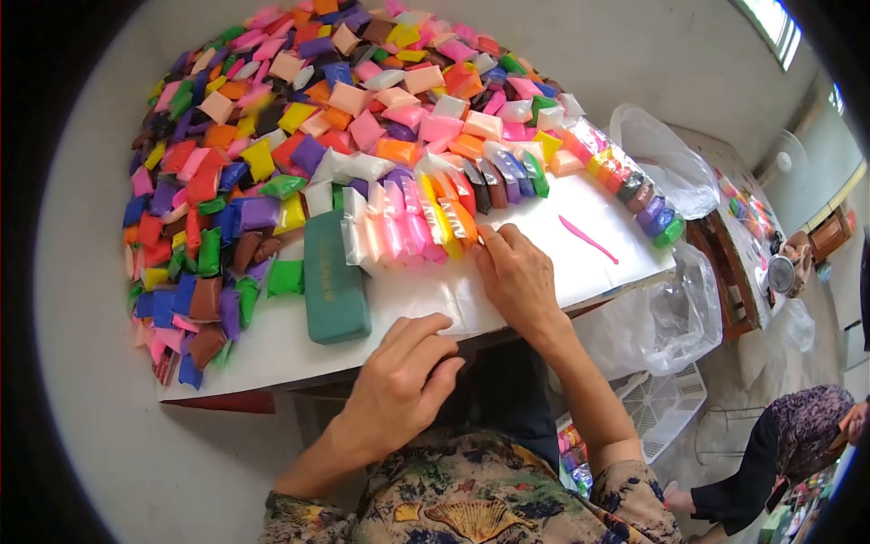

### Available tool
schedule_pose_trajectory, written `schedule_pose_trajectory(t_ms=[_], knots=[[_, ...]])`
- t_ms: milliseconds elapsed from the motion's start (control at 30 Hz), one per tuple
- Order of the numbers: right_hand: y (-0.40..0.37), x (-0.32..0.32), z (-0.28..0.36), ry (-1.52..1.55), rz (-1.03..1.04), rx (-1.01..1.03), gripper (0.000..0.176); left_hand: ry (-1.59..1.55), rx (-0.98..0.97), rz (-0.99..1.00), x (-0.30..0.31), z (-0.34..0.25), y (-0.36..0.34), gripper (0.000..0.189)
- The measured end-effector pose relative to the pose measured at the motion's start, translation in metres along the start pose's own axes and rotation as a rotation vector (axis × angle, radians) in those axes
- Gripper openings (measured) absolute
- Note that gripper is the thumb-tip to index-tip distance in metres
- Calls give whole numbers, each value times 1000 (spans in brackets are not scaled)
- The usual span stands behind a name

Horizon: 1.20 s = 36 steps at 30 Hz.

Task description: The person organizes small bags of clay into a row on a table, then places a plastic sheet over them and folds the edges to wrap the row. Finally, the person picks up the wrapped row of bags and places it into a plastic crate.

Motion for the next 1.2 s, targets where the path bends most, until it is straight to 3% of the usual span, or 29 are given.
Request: schedule_pose_trajectory(t_ms=[133, 233, 367, 433, 500, 567, 633, 733, 833, 1033, 1133, 1200], knots=[[-6, 8, -6, 33, -9, -9, 26, 84, -25, -39, 46, -14, 0, 13], [-12, 12, -16, 74, -23, -22, 24, 188, 79, -231, 97, -12, 11, 9], [-15, 15, -25, 177, -7, -88, 20, -33, 213, -471, 161, 23, 61, 17], [-17, 13, -27, 194, -38, -86, 20, -50, 181, -445, 194, 64, 89, 20], [-19, 13, -27, 202, -68, -83, 20, 149, 95, -420, 205, 91, 121, 21], [-18, 12, -26, 205, -64, -91, 19, 345, -191, -206, 200, 124, 160, 24], [-18, 13, -27, 208, -61, -96, 18, 345, 2, 25, 180, 140, 185, 32], [-18, 13, -27, 218, -68, -101, 17, 771, 108, 292, 162, 168, 206, 42], [-19, 13, -27, 226, -71, -108, 17, 868, 352, 449, 154, 189, 213, 47], [-19, 13, -26, 213, -76, -108, 16, 993, 323, 451, 159, 194, 216, 42], [-18, 15, -25, 203, -76, -102, 16, 1086, 413, 477, 175, 193, 215, 32], [-19, 16, -25, 207, -82, -103, 16, 1014, 285, 340, 192, 186, 210, 29]])
Point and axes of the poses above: each hand's wrist, its own y-axis towards the middle knuckle, its own x-axis out of the back of the hand, z = x × y, the point moved 5 cm from there along y, towards the middle knuckle, and after that the axes turned 11 degrees about -y, right-handed, at the moved point
